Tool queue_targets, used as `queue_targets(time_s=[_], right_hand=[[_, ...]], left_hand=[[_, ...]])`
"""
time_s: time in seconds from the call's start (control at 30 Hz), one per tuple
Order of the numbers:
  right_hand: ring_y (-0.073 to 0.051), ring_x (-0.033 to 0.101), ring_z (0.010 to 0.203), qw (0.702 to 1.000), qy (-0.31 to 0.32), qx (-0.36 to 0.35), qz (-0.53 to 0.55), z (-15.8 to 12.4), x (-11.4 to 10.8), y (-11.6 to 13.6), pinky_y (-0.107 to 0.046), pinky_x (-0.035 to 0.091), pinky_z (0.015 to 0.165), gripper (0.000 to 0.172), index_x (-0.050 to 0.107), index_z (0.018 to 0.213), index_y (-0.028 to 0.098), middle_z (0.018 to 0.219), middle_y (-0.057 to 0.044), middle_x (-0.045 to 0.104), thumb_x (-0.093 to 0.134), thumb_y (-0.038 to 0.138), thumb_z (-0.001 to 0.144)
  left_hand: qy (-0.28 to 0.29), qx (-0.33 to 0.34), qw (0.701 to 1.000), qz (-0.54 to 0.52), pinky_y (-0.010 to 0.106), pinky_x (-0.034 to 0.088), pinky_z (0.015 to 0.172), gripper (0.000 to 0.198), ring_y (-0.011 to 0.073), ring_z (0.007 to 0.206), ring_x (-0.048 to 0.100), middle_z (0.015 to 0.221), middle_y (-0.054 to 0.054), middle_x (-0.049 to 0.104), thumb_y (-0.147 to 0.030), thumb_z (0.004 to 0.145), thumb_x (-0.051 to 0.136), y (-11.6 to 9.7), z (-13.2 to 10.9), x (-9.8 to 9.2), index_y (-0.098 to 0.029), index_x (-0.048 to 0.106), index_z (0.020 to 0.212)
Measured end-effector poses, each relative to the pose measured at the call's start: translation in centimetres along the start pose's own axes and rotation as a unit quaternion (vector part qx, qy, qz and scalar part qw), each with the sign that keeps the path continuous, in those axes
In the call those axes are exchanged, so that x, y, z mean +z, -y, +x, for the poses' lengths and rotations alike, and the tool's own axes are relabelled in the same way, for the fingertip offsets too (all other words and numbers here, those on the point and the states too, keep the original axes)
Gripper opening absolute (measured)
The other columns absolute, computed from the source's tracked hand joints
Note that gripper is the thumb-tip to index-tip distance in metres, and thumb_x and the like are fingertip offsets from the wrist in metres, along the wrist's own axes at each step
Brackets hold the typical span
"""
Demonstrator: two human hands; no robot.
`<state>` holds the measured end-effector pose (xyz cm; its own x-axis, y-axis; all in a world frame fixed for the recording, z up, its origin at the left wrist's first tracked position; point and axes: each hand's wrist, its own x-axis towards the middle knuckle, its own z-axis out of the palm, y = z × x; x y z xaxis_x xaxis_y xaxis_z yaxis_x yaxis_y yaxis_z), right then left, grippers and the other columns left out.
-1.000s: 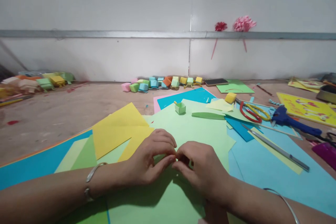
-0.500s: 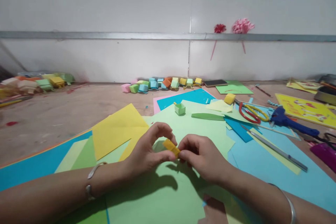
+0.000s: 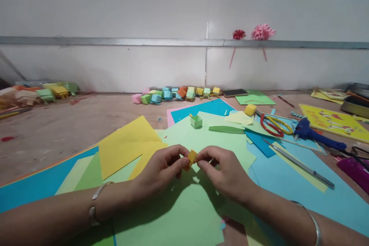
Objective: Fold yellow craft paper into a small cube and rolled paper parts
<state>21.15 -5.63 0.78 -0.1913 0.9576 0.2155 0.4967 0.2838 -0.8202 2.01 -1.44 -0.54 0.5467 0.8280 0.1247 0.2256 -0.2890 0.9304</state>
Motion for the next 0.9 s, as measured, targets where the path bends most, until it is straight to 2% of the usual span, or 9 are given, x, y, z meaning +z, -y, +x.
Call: queue_targets(time_s=[0.1, 0.17, 0.3, 0.47, 0.57, 0.77, 0.83, 0.9], right_hand=[[-0.015, 0.062, 0.069, 1.0, -0.017, -0.016, -0.017, -0.1, -0.5, 0.3, -0.026, 0.05, 0.061, 0.015, 0.067, 0.088, 0.019, 0.079, -0.003, 0.069, 0.056, 0.029, 0.087], [-0.014, 0.059, 0.065, 0.998, -0.011, -0.03, -0.049, -0.2, -0.5, 0.4, -0.025, 0.047, 0.057, 0.015, 0.067, 0.082, 0.019, 0.073, -0.002, 0.066, 0.056, 0.029, 0.087], [-0.012, 0.052, 0.056, 0.994, -0.029, -0.035, -0.097, -0.3, -0.1, 0.5, -0.024, 0.04, 0.052, 0.023, 0.064, 0.068, 0.019, 0.063, 0.0, 0.063, 0.053, 0.026, 0.087], [-0.012, 0.055, 0.058, 0.994, -0.035, -0.04, -0.092, -0.3, 0.0, 0.4, -0.023, 0.041, 0.052, 0.018, 0.066, 0.072, 0.019, 0.066, 0.0, 0.065, 0.055, 0.023, 0.085], [-0.011, 0.053, 0.056, 0.987, -0.06, -0.087, -0.119, -0.4, -0.1, 0.4, -0.022, 0.041, 0.052, 0.015, 0.064, 0.073, 0.018, 0.065, 0.001, 0.063, 0.055, 0.019, 0.084], [-0.01, 0.049, 0.053, 0.951, -0.112, -0.201, -0.206, -0.5, 0.7, -0.2, -0.022, 0.038, 0.051, 0.016, 0.06, 0.067, 0.016, 0.059, 0.001, 0.057, 0.055, 0.009, 0.081], [-0.011, 0.05, 0.055, 0.923, -0.137, -0.258, -0.249, -0.6, 1.1, -0.6, -0.024, 0.037, 0.051, 0.02, 0.061, 0.066, 0.015, 0.059, -0.001, 0.057, 0.055, 0.007, 0.082], [-0.014, 0.048, 0.056, 0.883, -0.159, -0.322, -0.304, -0.7, 1.5, -0.7, -0.028, 0.035, 0.051, 0.023, 0.062, 0.064, 0.014, 0.059, -0.004, 0.057, 0.055, 0.005, 0.084]], left_hand=[[-0.004, 0.075, 0.985, 0.153, 0.025, 0.038, 0.057, 0.015, 0.0123, 0.058, 0.05, 0.067, 0.0, 0.063, -0.024, 0.088, 0.052, 0.1, -0.3, 0.1, -0.017, 0.061, 0.077], [-0.005, 0.091, 0.978, 0.188, 0.025, 0.036, 0.057, 0.016, 0.0126, 0.059, 0.049, 0.066, -0.001, 0.062, -0.024, 0.088, 0.052, 0.2, -0.3, 0.0, -0.017, 0.062, 0.078], [0.002, 0.084, 0.983, 0.165, 0.025, 0.038, 0.059, 0.015, 0.0133, 0.061, 0.05, 0.07, 0.0, 0.063, -0.025, 0.088, 0.052, 0.1, -0.3, 0.0, -0.017, 0.064, 0.082], [0.04, 0.075, 0.988, 0.128, 0.025, 0.04, 0.062, 0.016, 0.0137, 0.065, 0.051, 0.068, 0.0, 0.059, -0.022, 0.084, 0.055, 0.0, -0.1, 0.2, -0.017, 0.06, 0.07], [0.04, 0.1, 0.985, 0.137, 0.025, 0.04, 0.062, 0.018, 0.0138, 0.065, 0.051, 0.067, 0.001, 0.058, -0.019, 0.084, 0.053, 0.1, -0.2, 0.2, -0.017, 0.059, 0.068], [0.048, 0.185, 0.968, 0.159, 0.026, 0.044, 0.062, 0.026, 0.0152, 0.068, 0.054, 0.069, 0.004, 0.061, -0.02, 0.089, 0.05, 0.3, -0.4, 0.4, -0.016, 0.059, 0.065], [0.038, 0.203, 0.965, 0.159, 0.026, 0.045, 0.063, 0.026, 0.0155, 0.068, 0.056, 0.07, 0.005, 0.062, -0.018, 0.089, 0.049, 0.4, -0.5, 0.4, -0.016, 0.061, 0.066], [0.028, 0.216, 0.963, 0.157, 0.026, 0.047, 0.064, 0.024, 0.0162, 0.069, 0.058, 0.071, 0.006, 0.064, -0.018, 0.089, 0.05, 0.5, -0.5, 0.4, -0.016, 0.063, 0.069]])
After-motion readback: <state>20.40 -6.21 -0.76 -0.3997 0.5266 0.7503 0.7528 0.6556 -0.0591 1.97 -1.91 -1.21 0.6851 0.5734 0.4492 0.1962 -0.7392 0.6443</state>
